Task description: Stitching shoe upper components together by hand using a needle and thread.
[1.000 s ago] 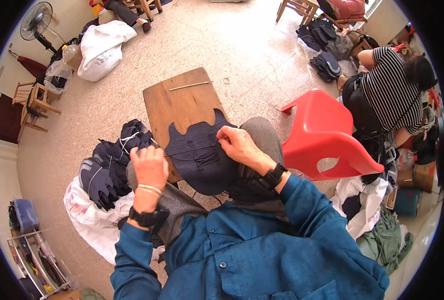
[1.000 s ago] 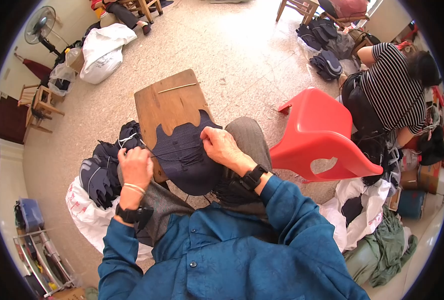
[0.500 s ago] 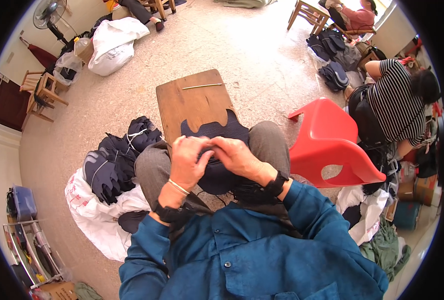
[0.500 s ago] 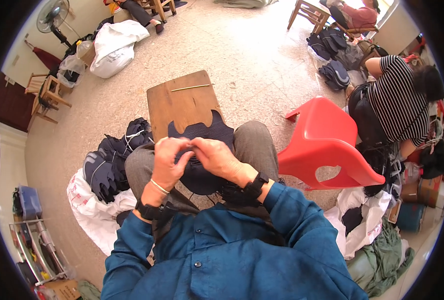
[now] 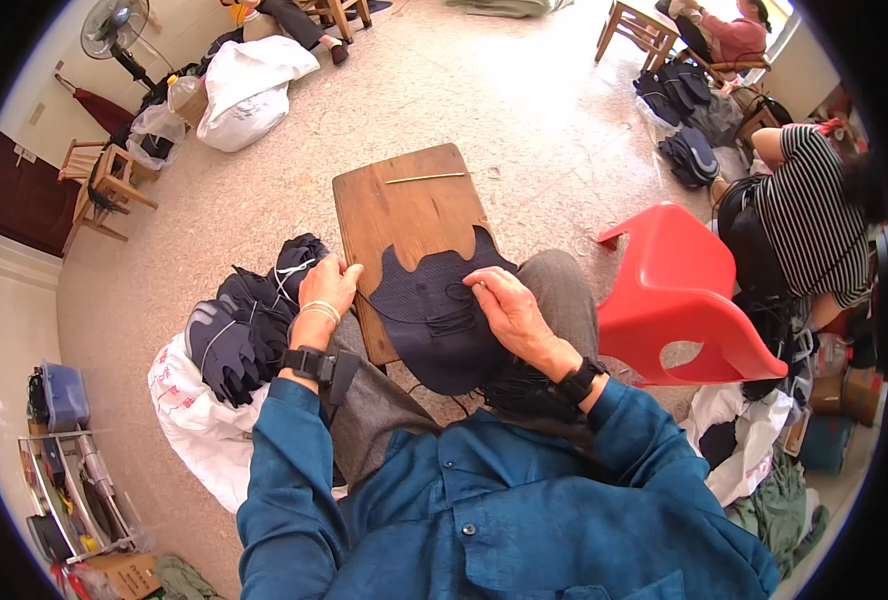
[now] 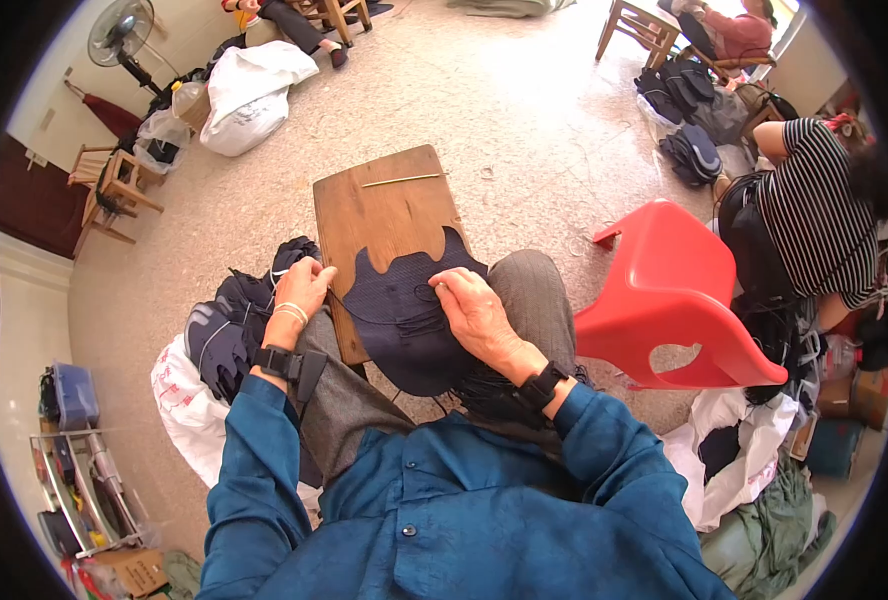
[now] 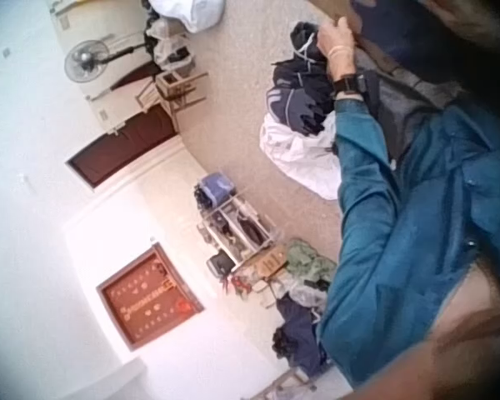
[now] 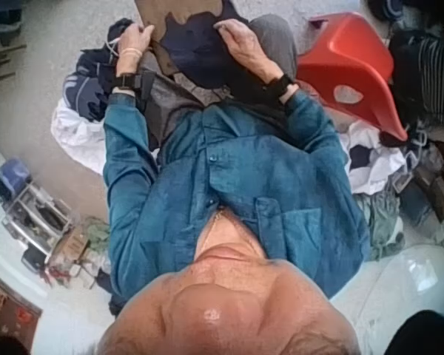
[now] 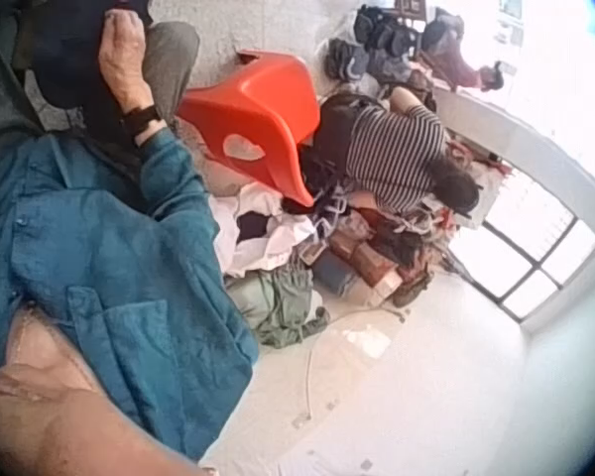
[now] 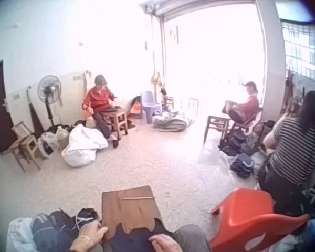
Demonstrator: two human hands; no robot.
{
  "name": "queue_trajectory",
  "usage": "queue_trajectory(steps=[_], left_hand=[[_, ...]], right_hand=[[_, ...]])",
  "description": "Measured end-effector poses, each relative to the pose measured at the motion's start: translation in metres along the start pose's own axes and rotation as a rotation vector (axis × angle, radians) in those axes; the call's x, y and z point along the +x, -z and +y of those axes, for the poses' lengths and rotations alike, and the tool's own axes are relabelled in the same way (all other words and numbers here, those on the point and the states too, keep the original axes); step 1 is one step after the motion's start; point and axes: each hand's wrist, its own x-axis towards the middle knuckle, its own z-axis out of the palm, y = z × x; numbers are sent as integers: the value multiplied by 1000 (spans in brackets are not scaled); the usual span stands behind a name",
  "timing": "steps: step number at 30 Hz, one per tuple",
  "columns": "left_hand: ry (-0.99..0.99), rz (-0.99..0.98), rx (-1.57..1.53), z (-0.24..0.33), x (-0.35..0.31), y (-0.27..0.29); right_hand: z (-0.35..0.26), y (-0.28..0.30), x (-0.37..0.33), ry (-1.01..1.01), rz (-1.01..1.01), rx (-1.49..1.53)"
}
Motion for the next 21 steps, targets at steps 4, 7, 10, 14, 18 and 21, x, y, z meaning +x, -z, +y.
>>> queue_trajectory(steps=[4, 7, 10, 14, 18, 21], left_hand=[[-22, 31, -23, 4, 0, 0], [-64, 48, -39, 6, -7, 1], [-295, 267, -298, 28, -26, 4], [-519, 180, -278, 51, -57, -21], [-696, 225, -153, 47, -69, -40], [-724, 218, -142, 42, -78, -48]], right_hand=[[2, -3, -3, -14, -13, -6], [1, -4, 4, 119, 100, -26], [-4, -1, 6, 250, 177, -69], [-12, 6, 3, -92, -21, 244], [-9, 5, 1, -170, -102, 131], [1, -5, -1, 56, -47, -29]])
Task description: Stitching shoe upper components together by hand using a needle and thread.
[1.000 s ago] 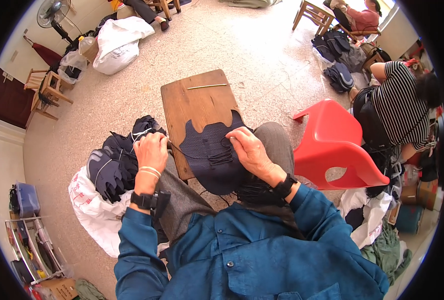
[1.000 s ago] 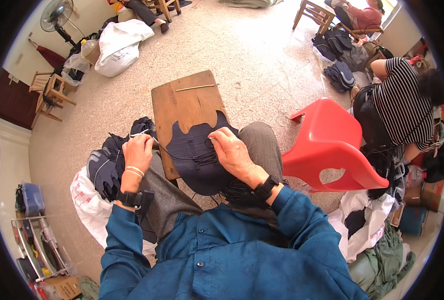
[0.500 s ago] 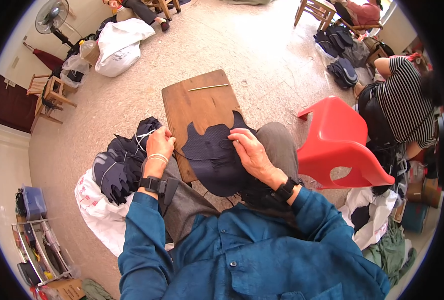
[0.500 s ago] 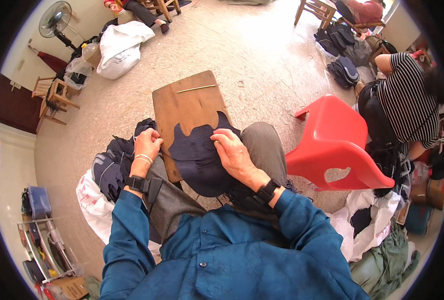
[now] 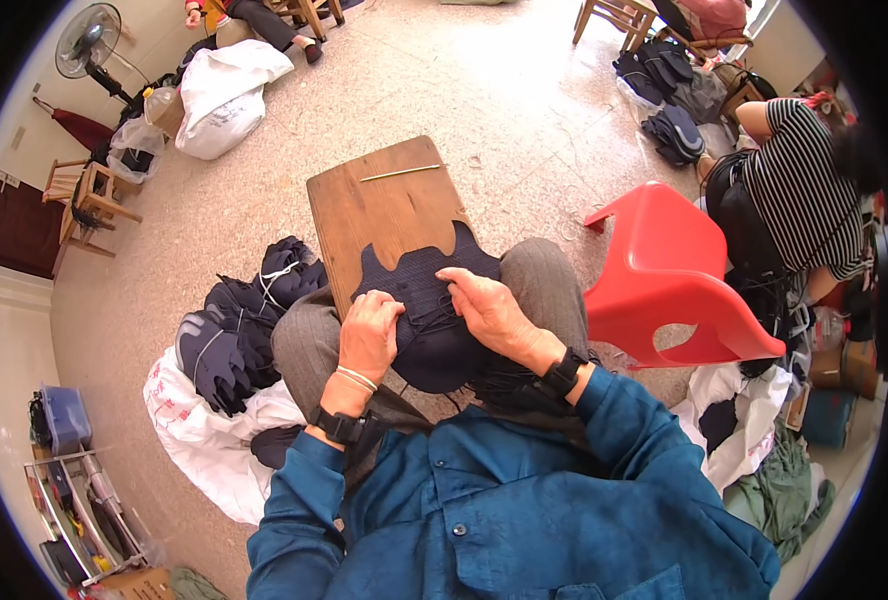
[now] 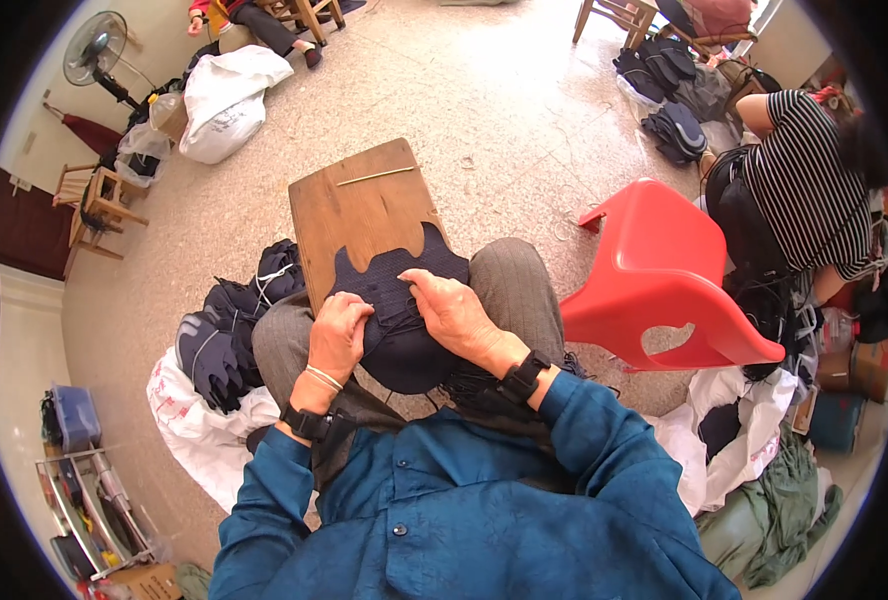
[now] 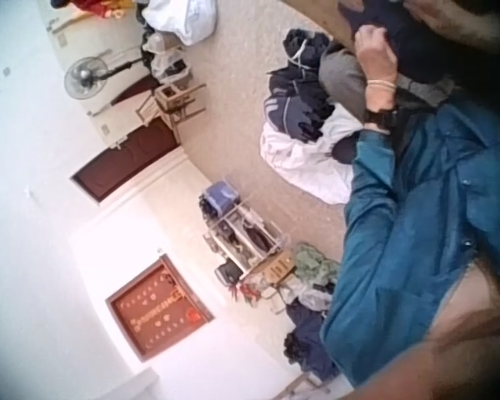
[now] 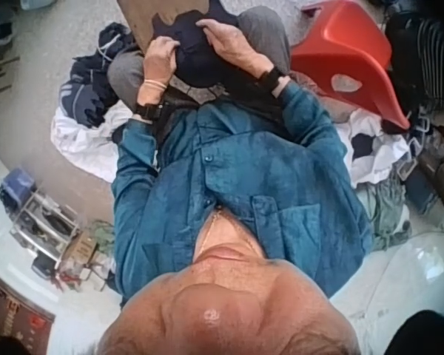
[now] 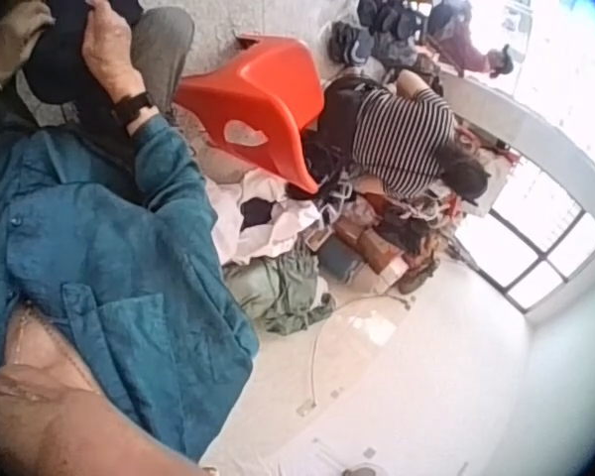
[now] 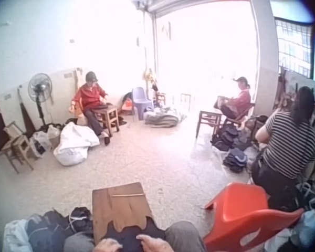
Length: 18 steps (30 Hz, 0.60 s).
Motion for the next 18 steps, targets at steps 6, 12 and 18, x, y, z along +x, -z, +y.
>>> queue_trajectory(steps=[6, 12, 18], left_hand=[[83, 95, -57, 1, -3, -3], [336, 26, -139, -8, -12, -1], [531, 17, -244, -9, -8, -1]], right_hand=[[-4, -8, 9, 149, -22, -189], [8, -16, 3, 181, -149, -180], [19, -15, 3, 29, -147, 5]])
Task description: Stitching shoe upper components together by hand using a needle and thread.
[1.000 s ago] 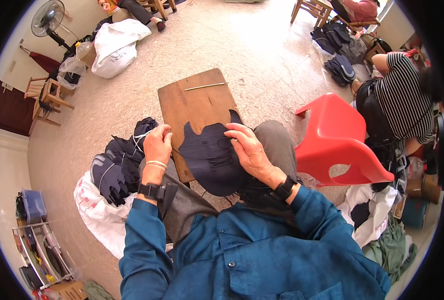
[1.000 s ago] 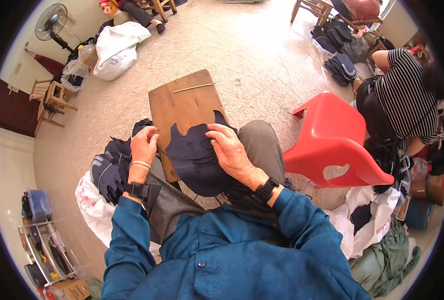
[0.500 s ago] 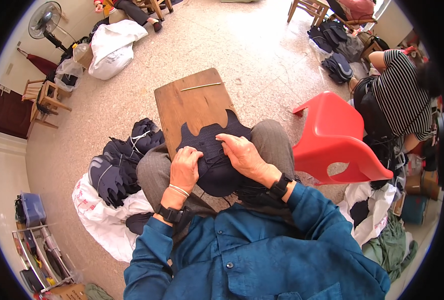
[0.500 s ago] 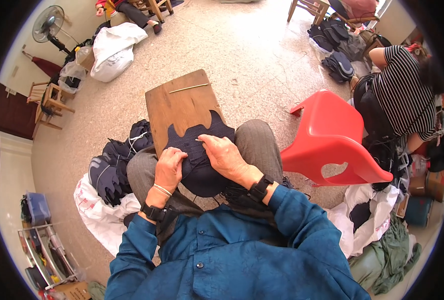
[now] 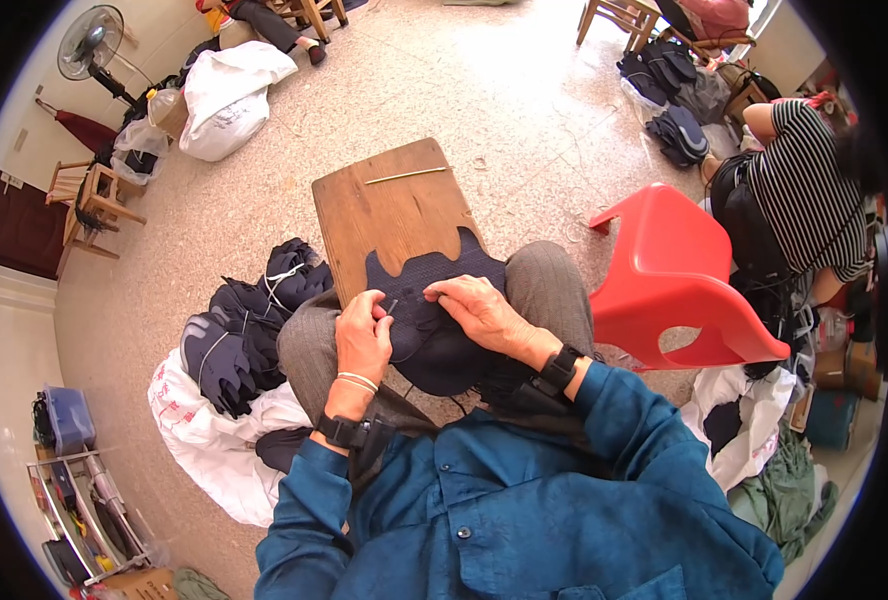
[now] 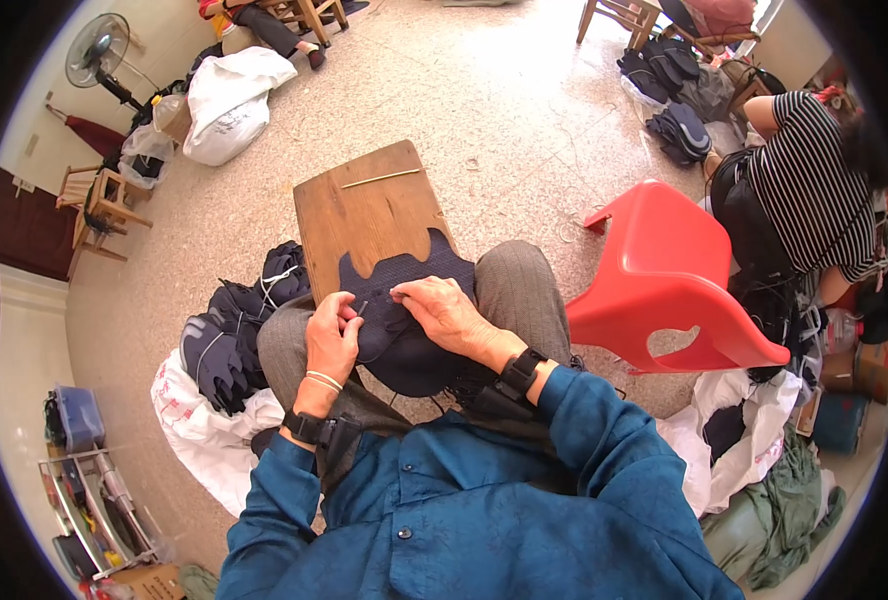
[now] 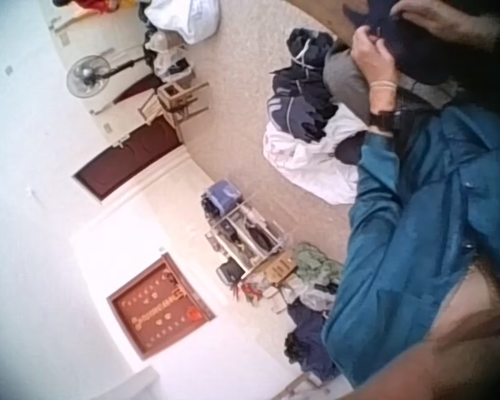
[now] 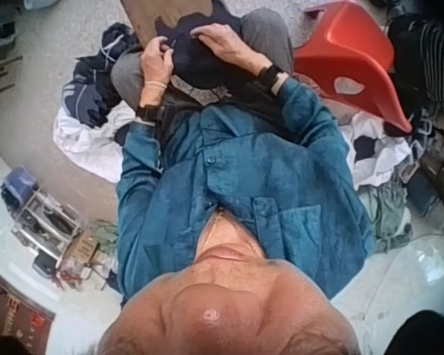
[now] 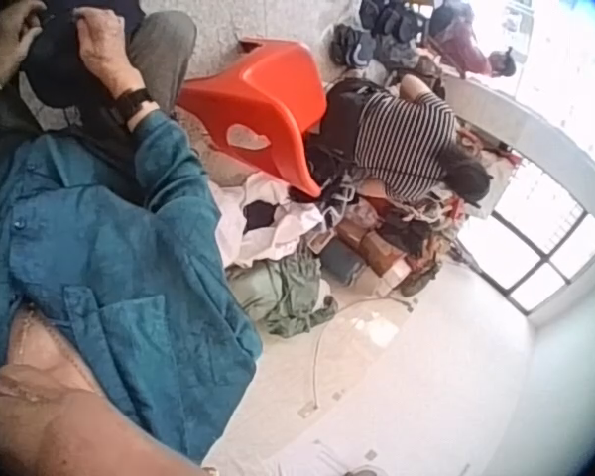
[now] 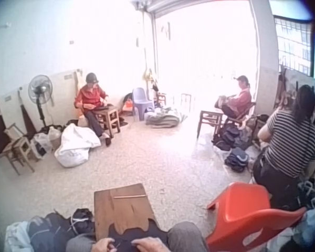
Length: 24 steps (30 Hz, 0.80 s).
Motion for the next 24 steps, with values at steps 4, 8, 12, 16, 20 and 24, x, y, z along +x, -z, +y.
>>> queue_trajectory(steps=[4, 8, 12, 16, 20, 24], left_hand=[[-104, -30, 283, 2, 2, 5], [-278, 85, 447, 9, -4, 0], [-439, 84, 480, 14, -9, -1], [-470, 48, 469, 12, -6, 0], [-470, -22, 481, 14, -3, 1], [-584, -52, 518, 14, 4, 2]], right_hand=[[2, 1, 0, -16, 2, 87], [7, -2, 0, -8, 7, 104], [9, -4, 1, -5, 16, 117], [7, -3, 1, -9, 11, 100], [8, -2, 0, -21, 6, 106], [7, -4, 0, -18, 17, 97]])
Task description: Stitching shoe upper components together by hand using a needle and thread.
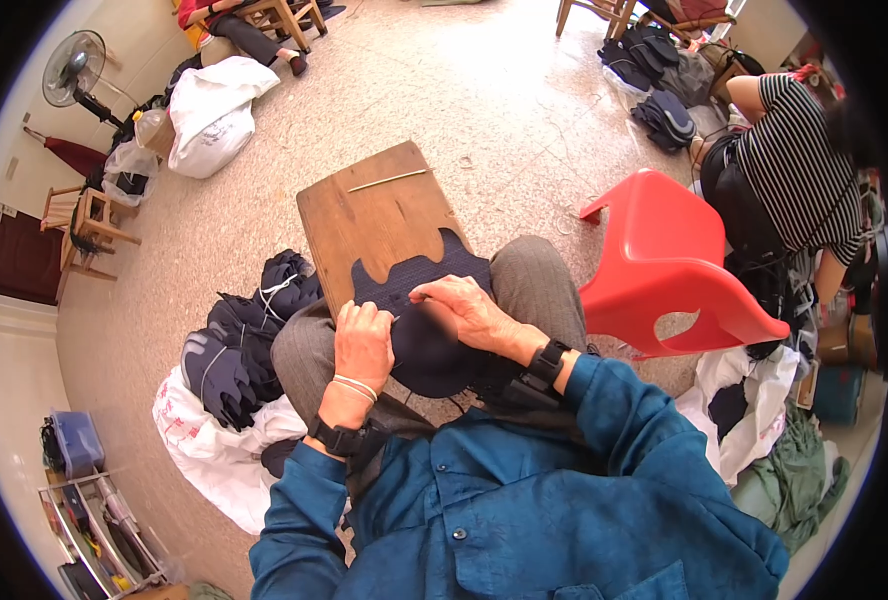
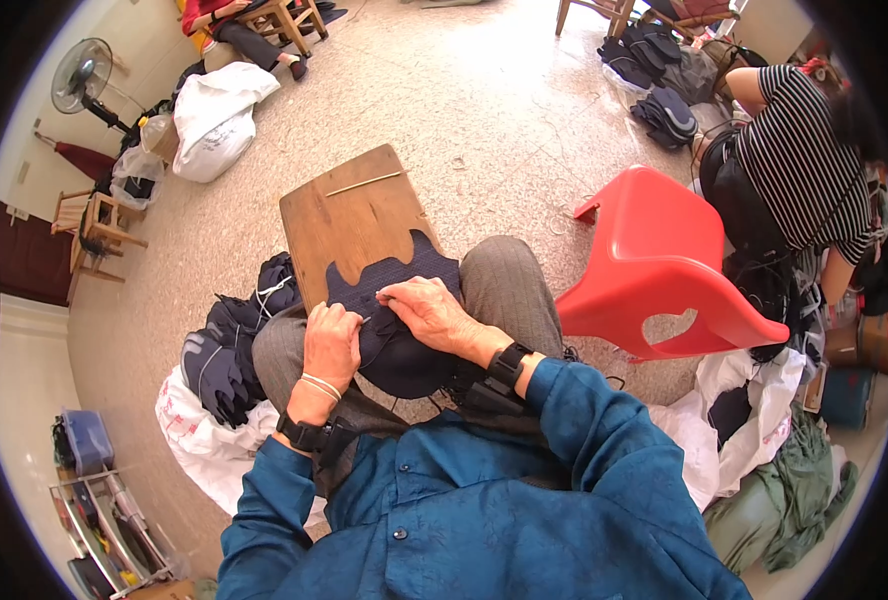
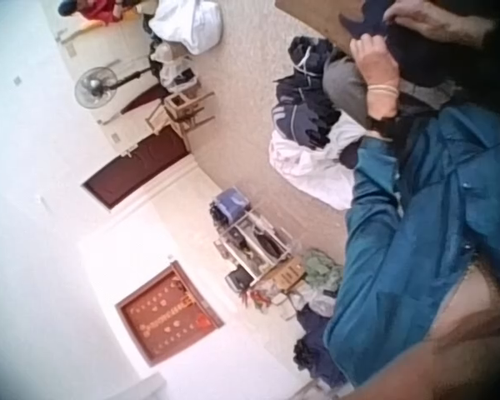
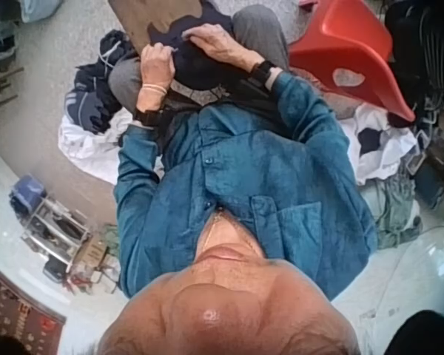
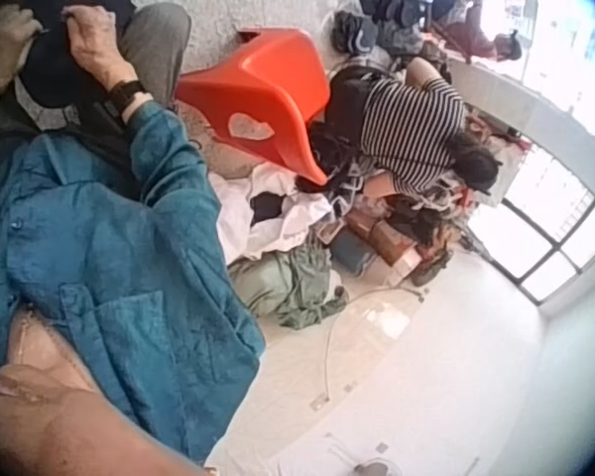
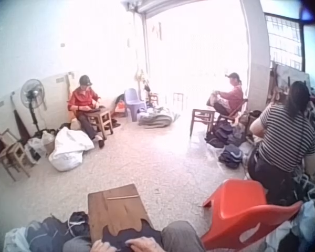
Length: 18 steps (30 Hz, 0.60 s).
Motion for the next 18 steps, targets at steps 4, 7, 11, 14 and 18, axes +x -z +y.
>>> queue_trajectory(steps=[4, 7, 11, 14, 18], left_hand=[[124, -82, -188, -4, 1, 1], [163, -138, -148, 0, 6, 4], [-56, -165, 88, 1, 13, 2], [32, -274, -118, -3, 12, 6], [191, -89, -261, 10, 2, -8]], right_hand=[[1, -1, -2, 32, 8, -20], [-1, 0, -2, 30, 10, -20], [-3, 1, -2, 7, -25, -16], [-5, 2, -2, -5, -42, -42], [-4, 0, -2, 11, -13, -24]])
